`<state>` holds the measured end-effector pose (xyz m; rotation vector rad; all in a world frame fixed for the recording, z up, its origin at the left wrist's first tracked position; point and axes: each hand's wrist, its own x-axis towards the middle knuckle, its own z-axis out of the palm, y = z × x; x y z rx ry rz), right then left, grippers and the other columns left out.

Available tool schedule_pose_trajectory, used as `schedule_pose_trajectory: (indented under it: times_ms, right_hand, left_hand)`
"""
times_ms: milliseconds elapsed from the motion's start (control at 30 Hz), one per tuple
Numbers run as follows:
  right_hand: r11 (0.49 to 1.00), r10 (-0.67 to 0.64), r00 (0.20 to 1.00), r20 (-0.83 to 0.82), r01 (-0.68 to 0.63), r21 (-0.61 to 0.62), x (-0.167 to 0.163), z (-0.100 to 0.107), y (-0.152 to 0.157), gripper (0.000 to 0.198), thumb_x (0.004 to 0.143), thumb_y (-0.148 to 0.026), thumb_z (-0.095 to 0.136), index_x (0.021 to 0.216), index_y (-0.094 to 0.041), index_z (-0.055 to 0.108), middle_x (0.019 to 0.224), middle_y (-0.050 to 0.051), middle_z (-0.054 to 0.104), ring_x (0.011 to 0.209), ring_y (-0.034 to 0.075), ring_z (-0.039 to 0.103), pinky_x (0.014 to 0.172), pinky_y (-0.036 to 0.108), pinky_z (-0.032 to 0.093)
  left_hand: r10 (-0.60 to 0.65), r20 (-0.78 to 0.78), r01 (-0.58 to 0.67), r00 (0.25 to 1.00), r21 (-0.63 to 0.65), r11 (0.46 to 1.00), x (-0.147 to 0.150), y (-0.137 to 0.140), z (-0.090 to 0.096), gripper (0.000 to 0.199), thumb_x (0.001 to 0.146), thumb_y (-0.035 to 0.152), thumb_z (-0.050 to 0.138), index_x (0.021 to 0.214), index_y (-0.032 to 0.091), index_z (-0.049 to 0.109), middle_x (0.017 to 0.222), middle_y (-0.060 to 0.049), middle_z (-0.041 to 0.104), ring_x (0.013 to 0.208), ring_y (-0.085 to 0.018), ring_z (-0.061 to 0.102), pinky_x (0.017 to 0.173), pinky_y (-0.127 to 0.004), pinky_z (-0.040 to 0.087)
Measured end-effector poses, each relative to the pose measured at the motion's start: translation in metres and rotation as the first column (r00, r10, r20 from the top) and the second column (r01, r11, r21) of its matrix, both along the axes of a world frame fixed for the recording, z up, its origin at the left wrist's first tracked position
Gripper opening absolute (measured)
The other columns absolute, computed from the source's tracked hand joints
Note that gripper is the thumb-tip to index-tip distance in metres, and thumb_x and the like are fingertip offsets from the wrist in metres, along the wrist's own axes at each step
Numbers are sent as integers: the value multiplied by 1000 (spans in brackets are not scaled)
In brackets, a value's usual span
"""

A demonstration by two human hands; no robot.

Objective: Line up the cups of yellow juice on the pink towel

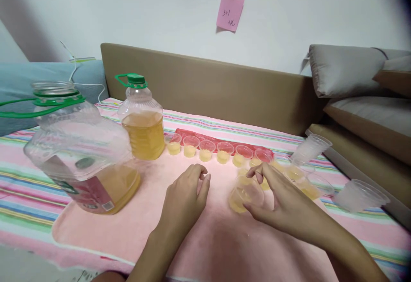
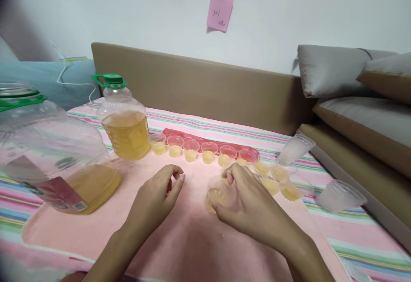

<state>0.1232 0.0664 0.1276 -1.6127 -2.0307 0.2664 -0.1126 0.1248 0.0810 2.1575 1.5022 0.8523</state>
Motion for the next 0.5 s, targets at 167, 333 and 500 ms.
schedule_pose_trajectory:
  times_ms: [167,333,500]
  right_hand:
    - [999,16,995,102,-19,28,4,12,19,34,90,-53,55,99,-22,46,106,6,57,89,28,51,74,40,39]
    - [1000,12,989,146,-14,17,-2,11,42,34,88,-52,57,97,-22,44,104,7,58,89,30,52,73,37,38]
    - [1000,8,988,154,-11,15,-5,-3,66,37,87,-55,57,95,-22,43,99,5,56,88,28,50,72,36,35]
  left_hand:
    - [-6,-26,6,1000,-18,1000,0,-1,2,30,107,31,33,82,24,49,85,-1,66,79,-21,62,65,-32,34]
    - [-4,-15,4,1000,-44,999,-1,-1,4,28,107,29,32,83,24,47,86,-1,66,80,-22,62,65,-32,33]
    - [-14,15,15,1000,-60,998,-2,-2,6,29,107,29,31,81,24,44,85,-1,63,81,-21,61,67,-33,33]
